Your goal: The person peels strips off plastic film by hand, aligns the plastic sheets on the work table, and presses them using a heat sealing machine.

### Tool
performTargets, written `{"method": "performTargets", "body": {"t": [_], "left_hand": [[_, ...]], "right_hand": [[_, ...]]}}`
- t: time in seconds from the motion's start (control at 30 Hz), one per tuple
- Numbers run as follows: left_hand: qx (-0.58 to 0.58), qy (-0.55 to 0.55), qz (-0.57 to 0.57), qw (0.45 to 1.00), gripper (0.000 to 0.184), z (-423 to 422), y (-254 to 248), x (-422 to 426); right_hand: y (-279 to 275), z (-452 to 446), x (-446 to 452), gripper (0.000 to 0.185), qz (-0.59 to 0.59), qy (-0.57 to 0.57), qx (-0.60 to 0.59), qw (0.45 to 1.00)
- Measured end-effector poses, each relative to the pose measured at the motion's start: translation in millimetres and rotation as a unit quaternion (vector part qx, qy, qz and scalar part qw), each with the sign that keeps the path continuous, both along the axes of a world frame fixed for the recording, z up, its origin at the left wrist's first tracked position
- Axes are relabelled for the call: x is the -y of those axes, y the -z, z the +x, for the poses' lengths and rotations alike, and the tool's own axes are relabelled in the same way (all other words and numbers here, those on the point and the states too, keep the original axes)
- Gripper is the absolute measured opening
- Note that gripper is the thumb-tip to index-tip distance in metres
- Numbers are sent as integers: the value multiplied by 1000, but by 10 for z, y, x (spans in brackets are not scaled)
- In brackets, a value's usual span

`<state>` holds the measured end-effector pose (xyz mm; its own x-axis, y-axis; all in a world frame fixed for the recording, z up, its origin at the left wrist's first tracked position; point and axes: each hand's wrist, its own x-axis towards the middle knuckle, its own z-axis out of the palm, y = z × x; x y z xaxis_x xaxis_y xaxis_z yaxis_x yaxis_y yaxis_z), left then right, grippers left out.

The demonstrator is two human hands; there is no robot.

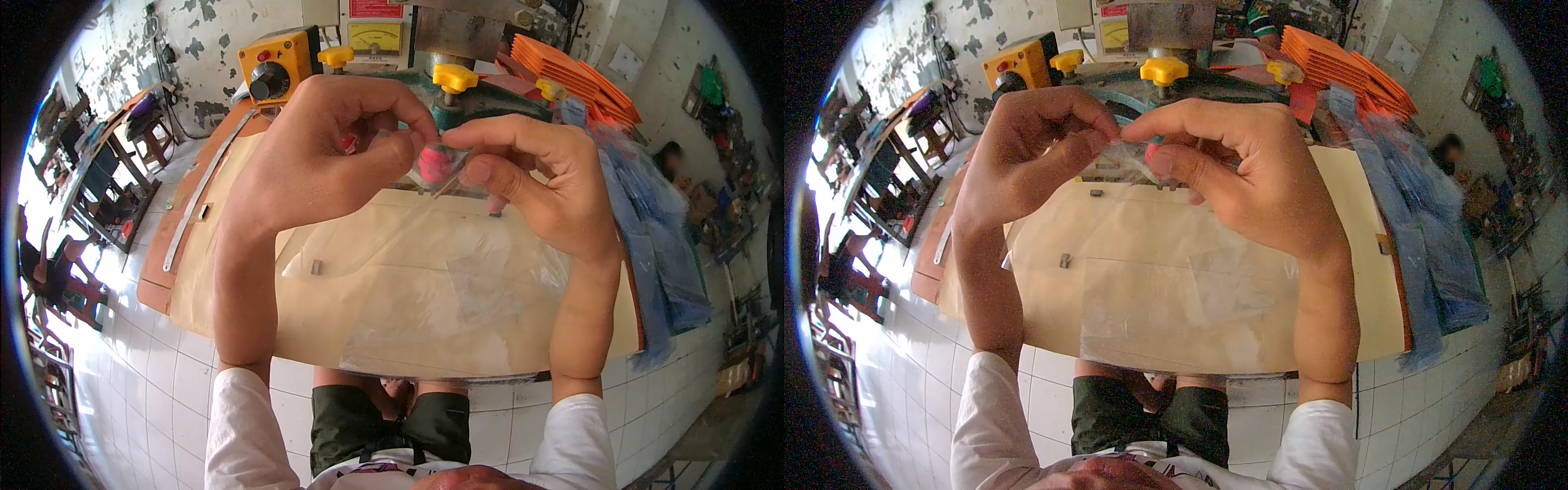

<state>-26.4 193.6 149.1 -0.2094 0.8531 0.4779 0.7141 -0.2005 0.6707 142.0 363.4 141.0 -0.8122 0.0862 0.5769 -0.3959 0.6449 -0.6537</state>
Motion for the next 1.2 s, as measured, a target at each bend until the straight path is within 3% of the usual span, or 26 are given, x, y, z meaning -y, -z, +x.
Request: {"method": "performTargets", "body": {"t": [0.8, 0.9, 0.97, 1.1, 1.2], "left_hand": [[33, 15, -34, 999, 13, 12, -34, 19], [-12, -2, -60, 998, 13, 19, -53, 48], [-80, 8, -8, 997, 11, -15, -24, 44], [-82, -6, -13, 997, 10, -5, -36, 56], [-171, -31, 43, 984, 8, -17, -2, 30]], "right_hand": [[0, -22, 36, 21, 16, 0, -30, 999], [10, -39, 26, 20, 28, 10, -19, 999], [27, -50, 34, 20, 27, 5, -25, 999], [21, -59, 45, 20, 20, 7, -23, 999], [36, -79, 23, 20, 18, 14, -6, 1000]]}}
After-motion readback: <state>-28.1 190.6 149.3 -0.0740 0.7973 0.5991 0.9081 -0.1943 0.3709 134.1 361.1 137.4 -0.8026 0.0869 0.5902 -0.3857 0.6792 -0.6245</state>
